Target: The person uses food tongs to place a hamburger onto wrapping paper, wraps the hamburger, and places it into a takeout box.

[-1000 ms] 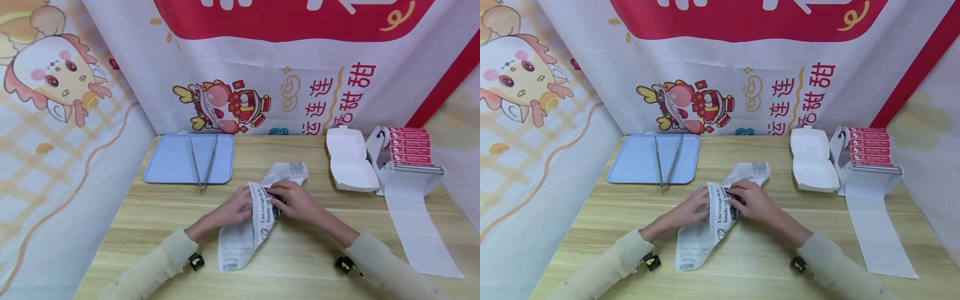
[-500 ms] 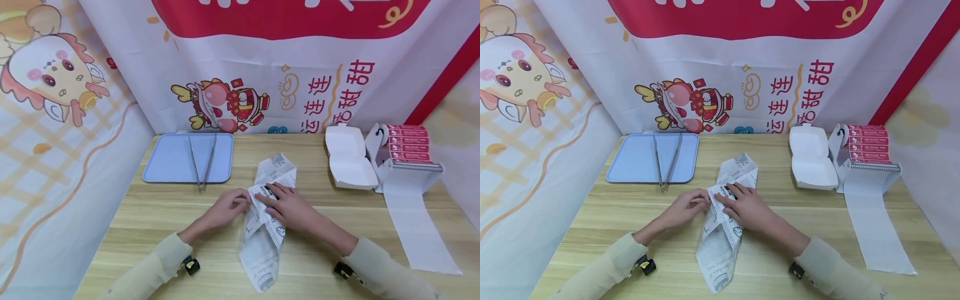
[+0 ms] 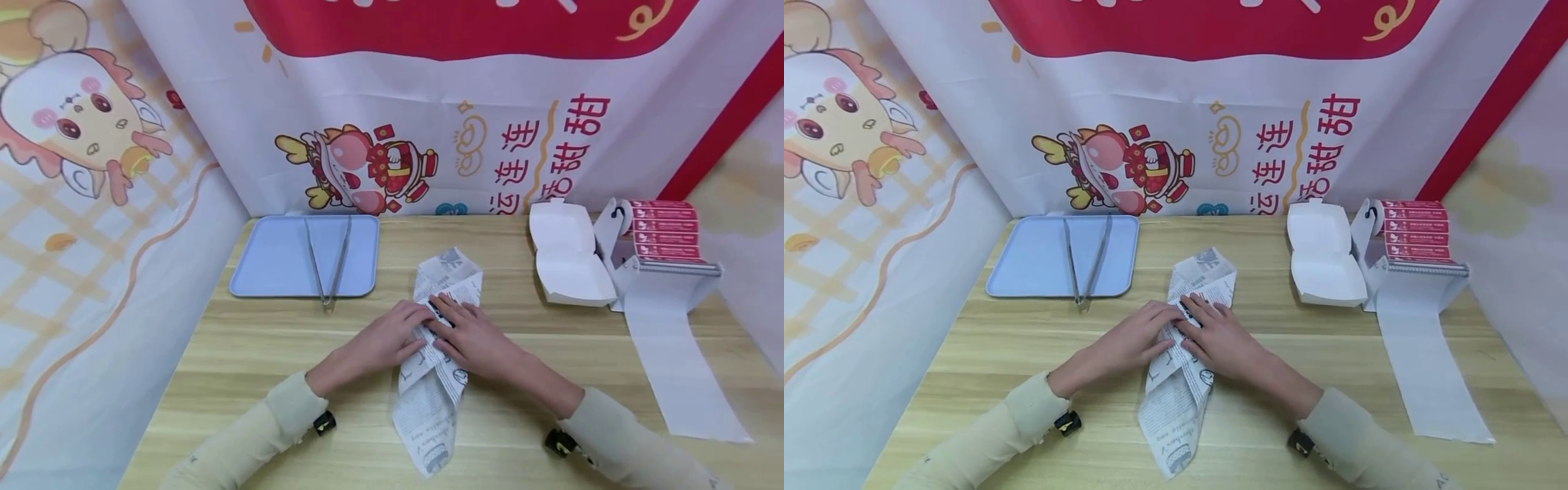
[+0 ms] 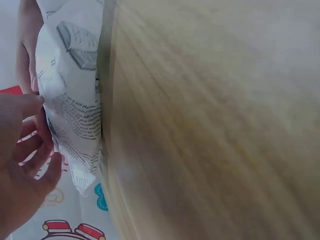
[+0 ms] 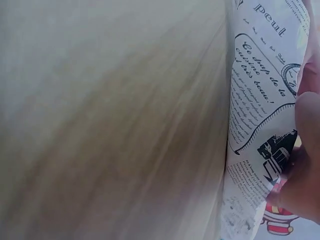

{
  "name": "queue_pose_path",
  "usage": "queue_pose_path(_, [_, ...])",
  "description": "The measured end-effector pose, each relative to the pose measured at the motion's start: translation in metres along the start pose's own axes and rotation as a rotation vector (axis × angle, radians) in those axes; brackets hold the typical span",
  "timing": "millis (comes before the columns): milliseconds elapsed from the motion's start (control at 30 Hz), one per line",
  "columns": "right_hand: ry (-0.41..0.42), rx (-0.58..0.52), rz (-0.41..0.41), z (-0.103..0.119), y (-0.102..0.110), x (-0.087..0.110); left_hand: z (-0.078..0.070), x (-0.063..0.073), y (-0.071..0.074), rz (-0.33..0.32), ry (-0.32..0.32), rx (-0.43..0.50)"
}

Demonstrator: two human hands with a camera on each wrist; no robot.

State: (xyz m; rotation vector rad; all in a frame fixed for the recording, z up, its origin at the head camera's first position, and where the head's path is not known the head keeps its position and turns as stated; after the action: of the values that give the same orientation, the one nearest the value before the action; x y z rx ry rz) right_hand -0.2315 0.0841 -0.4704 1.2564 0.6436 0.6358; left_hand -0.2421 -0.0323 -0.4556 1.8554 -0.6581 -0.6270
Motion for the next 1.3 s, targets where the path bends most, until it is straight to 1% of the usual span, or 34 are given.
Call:
queue_pose_path(100, [0.023, -0.066, -0.091, 0.003, 0.006, 0.002, 0.002, -0.001, -0.003, 0.032, 0.032, 0.017])
queue_pose_path(167, [0.0, -0.133, -0.184, 0.001, 0.012, 0.007, 0.003, 0.0, -0.005, 0.046, 0.041, 0.024])
queue_pose_path(233, [-0.061, -0.207, -0.292, -0.003, 0.019, 0.013, 0.003, 0.0, -0.007, 0.058, 0.048, 0.017])
queue_pose_path(300, [-0.144, -0.285, -0.393, -0.008, 0.026, 0.02, 0.005, 0.0, -0.007, 0.06, 0.068, 0.011])
queue_pose_path(367, [-0.217, -0.336, -0.466, -0.012, 0.033, 0.024, 0.007, 0.0, -0.009, 0.057, 0.091, 0.007])
queue_pose_path(400, [-0.24, -0.338, -0.478, -0.013, 0.034, 0.024, 0.008, 0.0, -0.009, 0.052, 0.097, 0.006])
queue_pose_path(433, [-0.243, -0.325, -0.471, -0.012, 0.035, 0.023, 0.008, 0.0, -0.009, 0.044, 0.101, 0.008])
queue_pose_path(500, [-0.219, -0.25, -0.401, -0.007, 0.033, 0.018, 0.008, 0.0, -0.009, 0.029, 0.095, 0.009])
queue_pose_path(600, [-0.16, -0.082, -0.221, 0.004, 0.019, 0.011, 0.009, -0.002, -0.011, 0.03, 0.097, 0.015])
queue_pose_path(667, [-0.139, -0.003, -0.12, 0.008, 0.008, 0.01, 0.013, -0.004, -0.013, 0.046, 0.142, 0.021])
queue_pose_path(733, [-0.146, 0.04, -0.061, 0.009, 0.0, 0.012, 0.023, -0.005, -0.015, 0.062, 0.235, 0.055])
queue_pose_path(767, [-0.154, 0.048, -0.051, 0.009, -0.002, 0.012, 0.028, -0.006, -0.016, 0.066, 0.287, 0.079])
queue_pose_path(833, [-0.167, 0.041, -0.059, 0.008, -0.001, 0.013, 0.04, -0.008, -0.016, 0.062, 0.39, 0.158])
queue_pose_path(900, [-0.174, 0.028, -0.078, 0.007, 0.002, 0.013, 0.05, -0.012, -0.016, 0.05, 0.478, 0.28])
queue_pose_path(1000, [-0.178, -0.004, -0.12, 0.005, 0.007, 0.012, 0.06, -0.023, -0.017, 0.043, 0.566, 0.473])
queue_pose_path(1133, [-0.17, -0.044, -0.163, 0.005, 0.01, 0.012, 0.077, -0.041, -0.023, 0.025, 0.697, 0.666])
queue_pose_path(1200, [-0.168, -0.056, -0.164, 0.005, 0.009, 0.012, 0.088, -0.048, -0.03, 0.013, 0.761, 0.789])
queue_pose_path(1233, [-0.166, -0.059, -0.16, 0.005, 0.008, 0.012, 0.093, -0.051, -0.033, 0.004, 0.789, 0.839])
queue_pose_path(1300, [-0.162, -0.065, -0.148, 0.005, 0.006, 0.012, 0.101, -0.055, -0.038, 0.008, 0.832, 0.932])
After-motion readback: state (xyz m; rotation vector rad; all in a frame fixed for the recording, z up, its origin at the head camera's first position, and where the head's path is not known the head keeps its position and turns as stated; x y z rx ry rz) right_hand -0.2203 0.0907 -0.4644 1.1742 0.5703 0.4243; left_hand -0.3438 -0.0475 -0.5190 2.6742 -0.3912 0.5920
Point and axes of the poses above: each hand's wrist, its own x-axis away from the middle knuckle, its own y-axis out of the back of the hand, z = x × y, the point moved 8 cm from there along -x, towards the middle knuckle, and after that the axes turned 8 degrees about y, right-handed, at the moved point
